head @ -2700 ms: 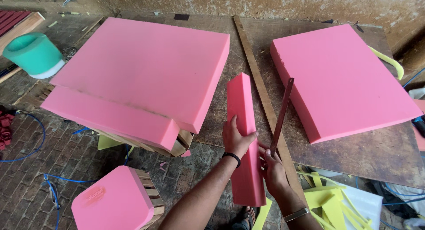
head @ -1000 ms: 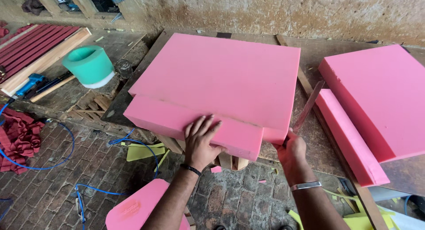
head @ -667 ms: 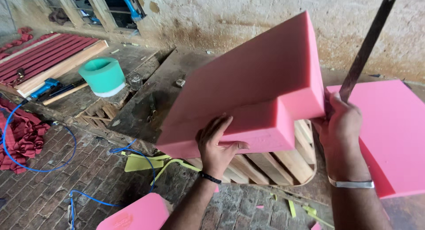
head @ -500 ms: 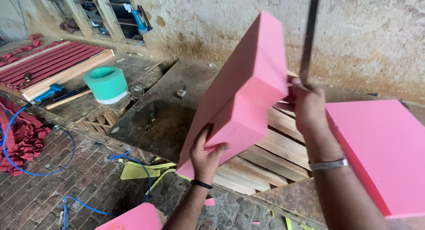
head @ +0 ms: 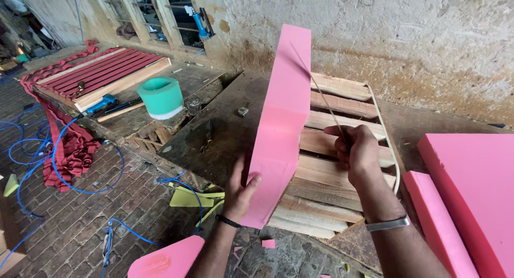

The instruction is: The person sprays a wooden stool with a spray gun, then places pink foam sheets on the stool and cuts them to size using a long metal blade and a wooden straightedge. The person repeatedly measures, aligns, and slices the foam into rectangular pieces.

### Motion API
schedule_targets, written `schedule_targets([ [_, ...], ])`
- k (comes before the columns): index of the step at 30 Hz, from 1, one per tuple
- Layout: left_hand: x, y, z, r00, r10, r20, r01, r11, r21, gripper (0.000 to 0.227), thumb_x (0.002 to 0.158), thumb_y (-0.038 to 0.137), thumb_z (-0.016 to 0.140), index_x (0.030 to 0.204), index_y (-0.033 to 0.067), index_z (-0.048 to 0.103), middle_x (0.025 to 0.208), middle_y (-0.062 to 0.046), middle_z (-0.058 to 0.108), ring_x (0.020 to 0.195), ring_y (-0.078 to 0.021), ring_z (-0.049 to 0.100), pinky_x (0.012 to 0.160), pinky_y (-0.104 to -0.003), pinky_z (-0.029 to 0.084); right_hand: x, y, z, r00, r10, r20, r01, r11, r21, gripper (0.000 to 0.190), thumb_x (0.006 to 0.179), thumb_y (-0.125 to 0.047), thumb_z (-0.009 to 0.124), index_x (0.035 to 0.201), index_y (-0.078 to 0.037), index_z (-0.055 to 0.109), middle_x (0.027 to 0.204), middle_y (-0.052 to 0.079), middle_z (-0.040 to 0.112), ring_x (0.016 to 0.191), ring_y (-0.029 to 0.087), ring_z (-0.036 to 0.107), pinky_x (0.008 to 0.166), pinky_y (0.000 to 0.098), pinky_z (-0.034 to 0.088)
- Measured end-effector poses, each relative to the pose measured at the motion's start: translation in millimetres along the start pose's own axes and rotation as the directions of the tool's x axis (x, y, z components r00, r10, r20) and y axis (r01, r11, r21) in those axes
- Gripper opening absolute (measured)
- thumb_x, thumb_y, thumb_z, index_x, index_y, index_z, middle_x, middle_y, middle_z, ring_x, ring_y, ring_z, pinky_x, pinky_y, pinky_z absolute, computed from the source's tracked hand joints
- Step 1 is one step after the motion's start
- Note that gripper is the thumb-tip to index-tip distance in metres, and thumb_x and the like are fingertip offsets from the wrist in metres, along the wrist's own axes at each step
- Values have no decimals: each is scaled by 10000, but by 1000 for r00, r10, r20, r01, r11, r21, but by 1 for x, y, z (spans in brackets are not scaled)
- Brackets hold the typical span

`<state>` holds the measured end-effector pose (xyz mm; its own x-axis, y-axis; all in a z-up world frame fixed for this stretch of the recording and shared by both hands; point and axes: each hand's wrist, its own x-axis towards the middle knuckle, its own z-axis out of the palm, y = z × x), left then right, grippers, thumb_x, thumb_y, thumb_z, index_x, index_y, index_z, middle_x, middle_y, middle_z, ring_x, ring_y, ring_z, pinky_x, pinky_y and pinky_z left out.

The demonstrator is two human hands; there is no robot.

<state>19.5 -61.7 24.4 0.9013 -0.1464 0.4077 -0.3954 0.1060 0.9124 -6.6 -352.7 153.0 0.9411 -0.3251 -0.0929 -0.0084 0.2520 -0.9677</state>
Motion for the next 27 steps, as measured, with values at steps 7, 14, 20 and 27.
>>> schedule_targets([
  [7,100,111,44,918,359,170,-393,761,515,620,1014,248,710,1568,158,446,1679,-219,315,1545,-367,366,1230,-464,358,-56,12,13,1000,3,5,-3,999,34,409,1008,-120,441,1400,-21,502,715,64,646,454,132,470,367,269,319],
  [14,101,133,74,982,124,145,-187,766,615,619,923,174,705,1475,183,425,1564,-141,383,1379,-342,487,1048,-431,483,-69,27,38,994,31,107,-33,999,18,622,1012,-113,477,1595,-86,263,763,60,711,458,118,534,371,265,427],
  [20,97,134,71,971,194,137,-235,702,672,628,919,150,741,1474,181,450,1527,-134,463,1391,-331,508,1105,-416,468,-67,30,44,990,4,142,-3,1000,-6,658,1024,-153,482,1621,-104,209,705,61,635,417,112,504,360,263,435],
  [27,98,133,70,972,196,128,-231,711,664,632,911,127,745,1475,175,463,1518,-133,489,1411,-321,494,1139,-404,434,-61,30,47,982,18,187,-27,999,41,643,1024,-125,482,1610,-70,224,671,59,640,404,124,505,347,274,430],
])
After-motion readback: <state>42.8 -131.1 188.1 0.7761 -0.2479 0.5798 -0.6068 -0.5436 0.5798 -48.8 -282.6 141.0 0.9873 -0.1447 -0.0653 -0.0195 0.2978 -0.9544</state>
